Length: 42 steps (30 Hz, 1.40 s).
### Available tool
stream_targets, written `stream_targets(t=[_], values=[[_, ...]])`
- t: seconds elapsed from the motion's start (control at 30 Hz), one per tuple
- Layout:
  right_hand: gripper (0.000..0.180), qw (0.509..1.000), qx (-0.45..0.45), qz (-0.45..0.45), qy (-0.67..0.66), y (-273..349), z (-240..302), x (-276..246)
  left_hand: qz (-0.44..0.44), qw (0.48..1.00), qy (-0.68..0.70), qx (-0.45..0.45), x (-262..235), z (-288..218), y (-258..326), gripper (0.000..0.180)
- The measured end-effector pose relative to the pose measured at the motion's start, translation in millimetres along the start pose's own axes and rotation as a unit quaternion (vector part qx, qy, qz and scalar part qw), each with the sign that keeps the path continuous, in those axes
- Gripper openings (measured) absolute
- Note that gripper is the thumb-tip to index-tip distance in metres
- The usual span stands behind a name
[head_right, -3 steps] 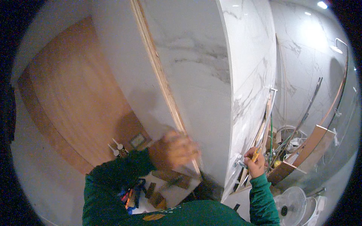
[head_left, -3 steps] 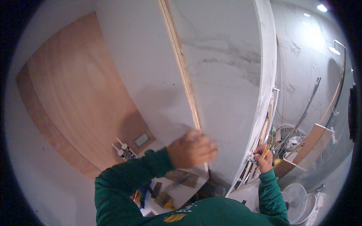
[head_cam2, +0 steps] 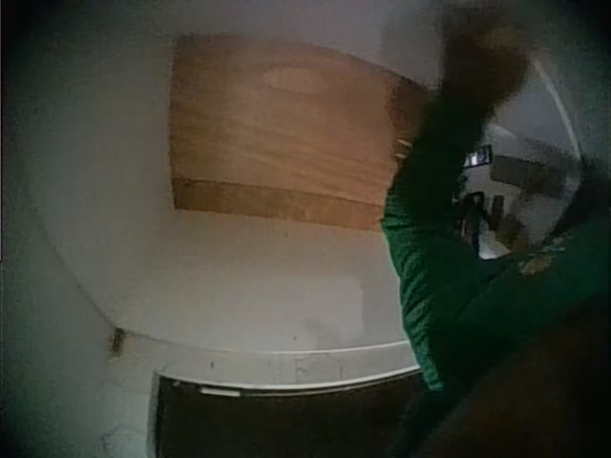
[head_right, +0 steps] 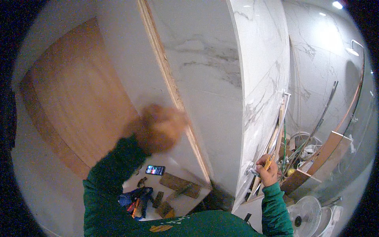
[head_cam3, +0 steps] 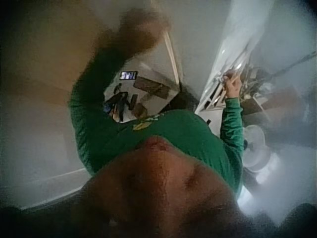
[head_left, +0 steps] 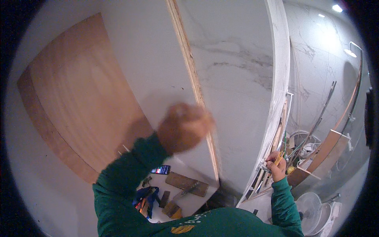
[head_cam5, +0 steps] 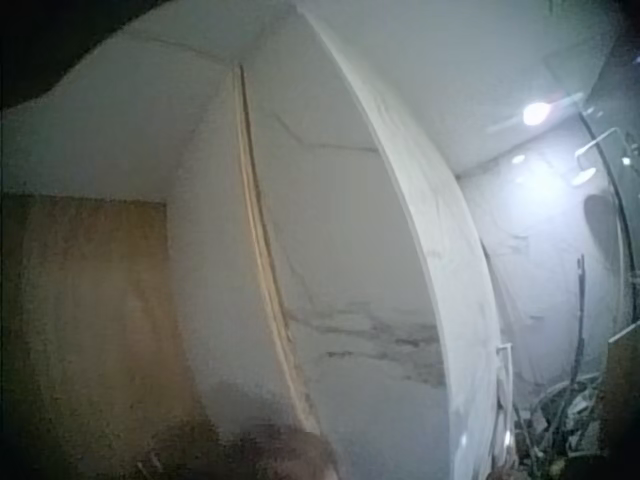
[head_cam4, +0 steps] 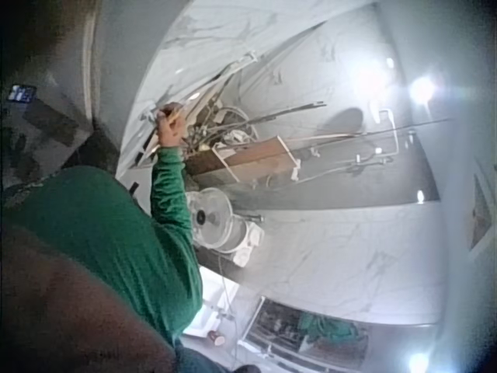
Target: The person uses a utility knife to cut along the edge of a marble-patterned wall panel and a wooden trim piece. They then use a metal scraper to remove excess material from the seam between the panel and the trim. The person repeatedly switches between the knife and the scraper to refine the edge of the wall panel.
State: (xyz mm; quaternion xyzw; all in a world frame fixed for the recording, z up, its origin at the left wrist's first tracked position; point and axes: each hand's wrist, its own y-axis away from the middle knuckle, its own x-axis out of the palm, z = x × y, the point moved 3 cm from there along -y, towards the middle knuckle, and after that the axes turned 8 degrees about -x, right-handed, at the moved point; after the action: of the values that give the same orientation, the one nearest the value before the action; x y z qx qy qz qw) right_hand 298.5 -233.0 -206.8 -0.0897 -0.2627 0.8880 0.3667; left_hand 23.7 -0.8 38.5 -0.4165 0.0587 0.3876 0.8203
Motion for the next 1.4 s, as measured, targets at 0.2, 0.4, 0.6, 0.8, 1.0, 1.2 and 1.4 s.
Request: stream_targets(t=[0.2, 0.4, 0.6, 0.8, 1.0, 1.2, 1.4], values=[[0.016, 1.000, 0.003, -0.006, -0.004, 5, -4, 2, -0.092, 0.980, -0.175, 0.007, -62, 97, -79, 0.040], [0.017, 1.000, 0.011, 0.004, -0.020, 4, -5, 5, -0.041, 0.979, -0.176, 0.092, -75, 120, -88, 0.055], [0.017, 0.998, -0.040, 0.041, 0.011, 3, -4, 0, 0.013, 0.975, -0.198, 0.102, -83, 112, -100, 0.060], [0.018, 0.991, -0.099, 0.081, 0.049, -2, -8, -4, 0.081, 0.970, -0.215, 0.081, -87, 109, -111, 0.057], [0.017, 0.984, -0.126, 0.097, 0.079, -9, 5, -2, 0.125, 0.955, -0.244, 0.116, -90, 104, -128, 0.057], [0.015, 0.985, -0.133, 0.084, 0.069, -9, 2, -1, 0.142, 0.938, -0.291, 0.126, -93, 97, -117, 0.063], [0.016, 0.981, -0.148, 0.103, 0.077, -15, 2, -2, 0.169, 0.936, -0.287, 0.114, -96, 90, -110, 0.074]])
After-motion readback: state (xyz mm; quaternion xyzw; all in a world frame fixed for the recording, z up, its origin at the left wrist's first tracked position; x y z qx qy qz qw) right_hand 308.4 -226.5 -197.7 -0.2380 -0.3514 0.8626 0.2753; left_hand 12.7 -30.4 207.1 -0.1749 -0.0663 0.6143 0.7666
